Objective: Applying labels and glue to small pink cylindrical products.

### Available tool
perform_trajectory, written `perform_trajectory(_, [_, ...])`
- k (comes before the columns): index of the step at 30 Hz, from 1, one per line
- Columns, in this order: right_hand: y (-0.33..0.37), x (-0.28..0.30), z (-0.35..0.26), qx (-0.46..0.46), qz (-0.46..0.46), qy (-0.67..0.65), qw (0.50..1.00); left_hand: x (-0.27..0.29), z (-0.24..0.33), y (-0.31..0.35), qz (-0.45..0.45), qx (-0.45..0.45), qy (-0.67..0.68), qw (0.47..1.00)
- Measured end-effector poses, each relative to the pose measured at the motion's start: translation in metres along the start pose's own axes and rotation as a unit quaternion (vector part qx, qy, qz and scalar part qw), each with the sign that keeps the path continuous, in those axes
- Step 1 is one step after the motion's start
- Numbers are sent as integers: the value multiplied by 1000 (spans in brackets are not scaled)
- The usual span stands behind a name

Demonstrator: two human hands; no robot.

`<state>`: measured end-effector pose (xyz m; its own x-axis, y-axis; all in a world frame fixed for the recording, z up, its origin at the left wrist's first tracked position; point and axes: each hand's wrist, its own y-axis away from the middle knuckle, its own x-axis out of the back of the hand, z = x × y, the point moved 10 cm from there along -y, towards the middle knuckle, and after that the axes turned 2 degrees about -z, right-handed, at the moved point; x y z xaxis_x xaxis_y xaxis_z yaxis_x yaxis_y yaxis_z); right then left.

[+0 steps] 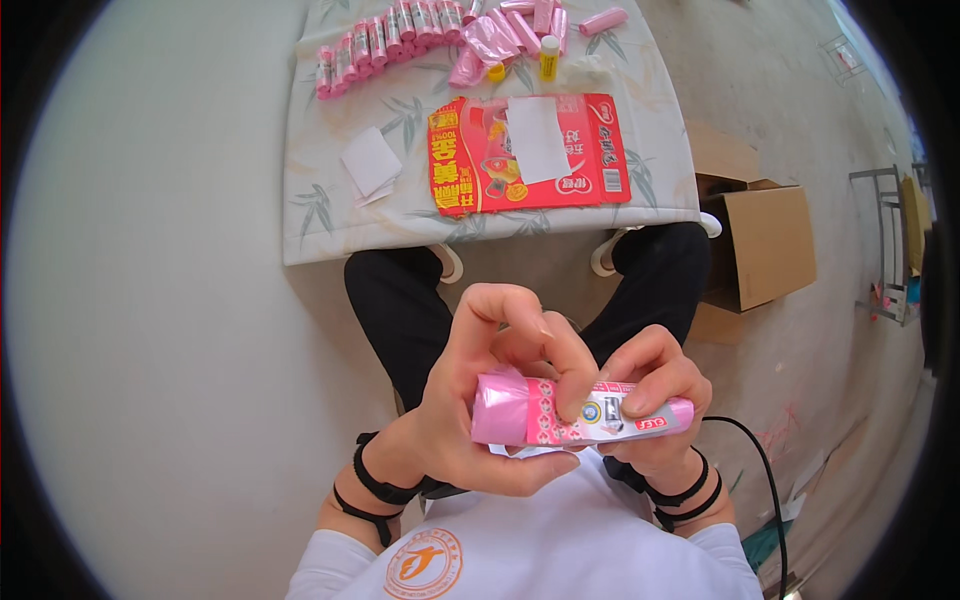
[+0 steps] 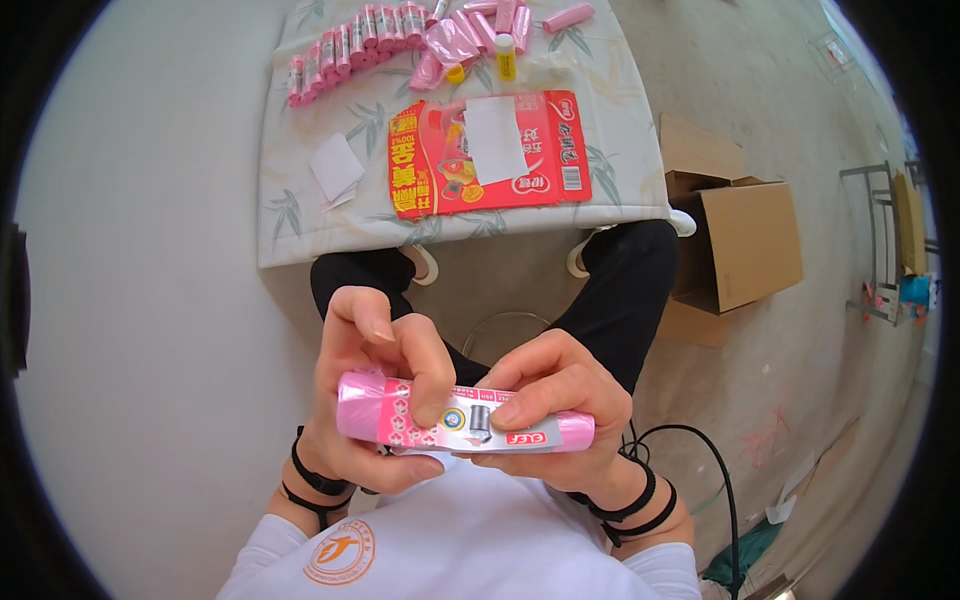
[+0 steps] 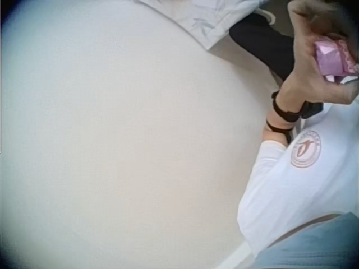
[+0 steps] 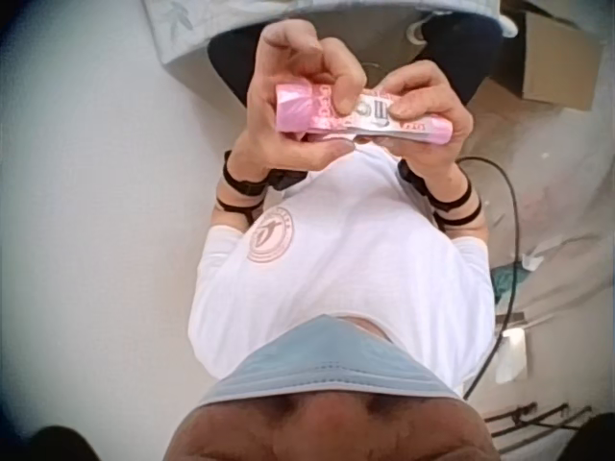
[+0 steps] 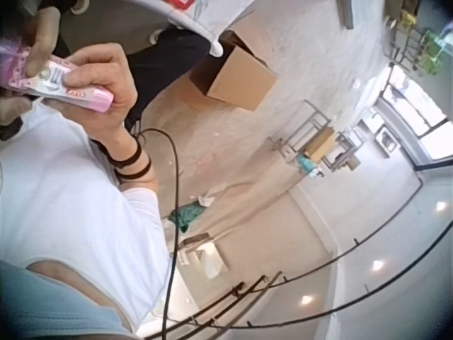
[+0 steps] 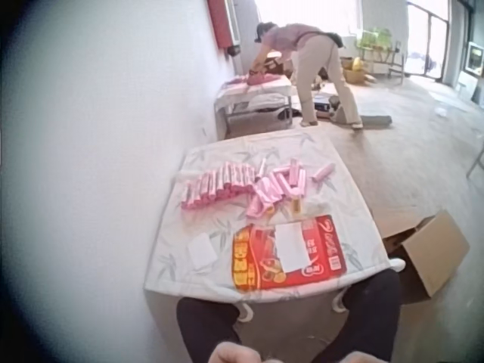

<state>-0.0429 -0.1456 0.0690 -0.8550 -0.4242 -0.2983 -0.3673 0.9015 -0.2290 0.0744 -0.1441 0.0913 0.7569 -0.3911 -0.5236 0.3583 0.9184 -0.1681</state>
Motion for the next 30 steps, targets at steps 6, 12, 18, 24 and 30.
perform_trajectory(6, [1,-2,-3,13,-15,-27,999,-3,1,3,6,-18,22,1000])
perform_trajectory(12, [0,-4,-3,19,-11,-28,999,-2,2,3,-4,-28,35,999])
perform_trajectory(18, [-6,10,6,-1,56,18,998,11,-4,2,17,-5,-99,995])
perform_trajectory(24, [-16,15,-7,24,79,82,993,26,-1,4,83,3,-209,974])
perform_trajectory(30, [-20,13,-13,38,65,70,995,32,2,7,122,17,-227,966])
